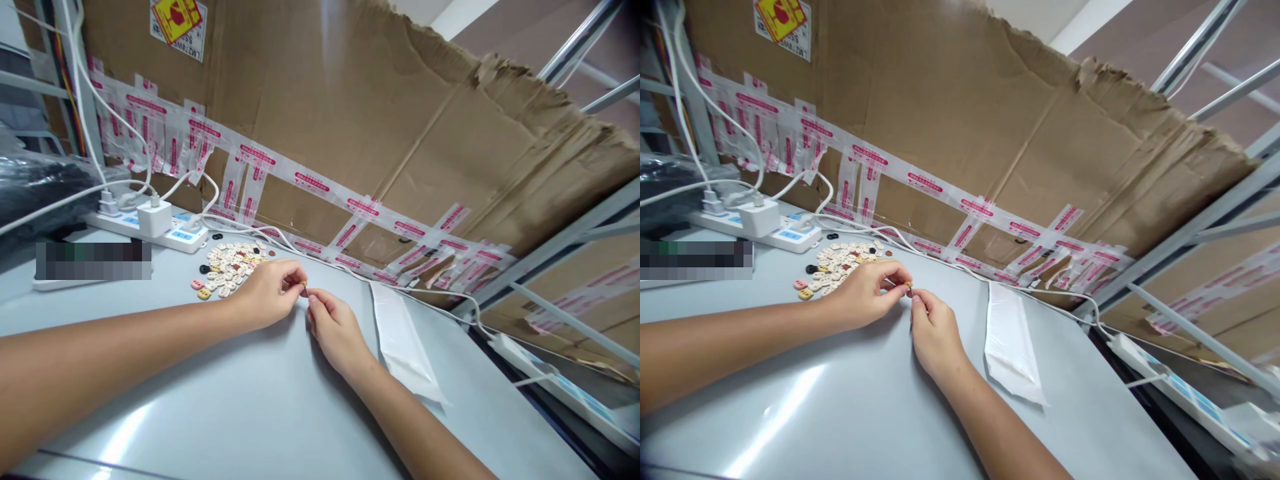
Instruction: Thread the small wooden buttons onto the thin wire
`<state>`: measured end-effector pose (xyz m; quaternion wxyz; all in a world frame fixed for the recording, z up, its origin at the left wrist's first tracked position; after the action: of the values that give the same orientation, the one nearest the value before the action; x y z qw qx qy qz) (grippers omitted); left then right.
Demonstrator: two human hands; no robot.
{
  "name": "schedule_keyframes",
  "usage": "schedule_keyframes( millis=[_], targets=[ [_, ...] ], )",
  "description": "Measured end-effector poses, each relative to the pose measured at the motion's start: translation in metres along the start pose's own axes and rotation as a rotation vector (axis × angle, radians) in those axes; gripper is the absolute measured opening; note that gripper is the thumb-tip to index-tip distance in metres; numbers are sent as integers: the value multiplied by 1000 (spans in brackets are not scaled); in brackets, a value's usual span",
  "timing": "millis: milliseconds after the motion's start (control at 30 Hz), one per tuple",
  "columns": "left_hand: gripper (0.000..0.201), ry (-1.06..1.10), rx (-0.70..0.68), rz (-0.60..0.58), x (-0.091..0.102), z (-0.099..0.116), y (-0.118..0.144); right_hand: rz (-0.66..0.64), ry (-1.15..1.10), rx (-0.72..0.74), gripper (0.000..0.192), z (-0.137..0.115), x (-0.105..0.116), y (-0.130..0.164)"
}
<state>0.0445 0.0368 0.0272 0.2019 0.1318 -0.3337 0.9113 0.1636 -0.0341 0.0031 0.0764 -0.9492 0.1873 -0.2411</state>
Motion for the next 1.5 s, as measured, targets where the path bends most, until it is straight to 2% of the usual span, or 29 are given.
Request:
schedule_keyframes(
  millis=[67, 167, 333, 467, 633, 767, 1133, 1333, 1500],
  targets=[
    [15, -62, -71, -1, 1, 4, 0, 17, 156, 79, 31, -7, 4, 1],
    [12, -71, -68, -6, 0, 4, 1, 37, 250, 123, 33, -13, 6, 1],
    [4, 23, 31, 7, -3, -1, 3, 79, 209, 112, 33, -13, 4, 2],
    [3, 111, 136, 18, -5, -5, 3, 65, 173, 129, 36, -15, 1, 4],
    [6, 213, 274, 26, -8, -14, 3, 57, 125, 151, 40, -15, 0, 4],
    [8, 271, 311, -4, -11, -17, 3, 55, 115, 129, 40, -12, 0, 1],
    [9, 144, 266, -49, -9, -19, 3, 34, 231, 164, 39, -15, 5, 1],
    [11, 88, 165, -93, -8, -11, 0, 4, 249, 166, 36, -14, 3, 1],
    [9, 53, 204, -15, -6, -10, 1, 66, 281, 204, 36, -19, 3, 2]
  ],
)
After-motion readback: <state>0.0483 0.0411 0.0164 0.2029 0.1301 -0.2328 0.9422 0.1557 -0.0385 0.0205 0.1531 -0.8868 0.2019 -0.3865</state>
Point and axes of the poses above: each hand's wrist, its own y-axis away from the middle knuckle, its own x-axis out of the back of the hand, z = x × y, the point moved 7 cm from there along -y, towards the middle knuckle, and after that the axes turned 6 degrees about z, right-handed, at the moved point
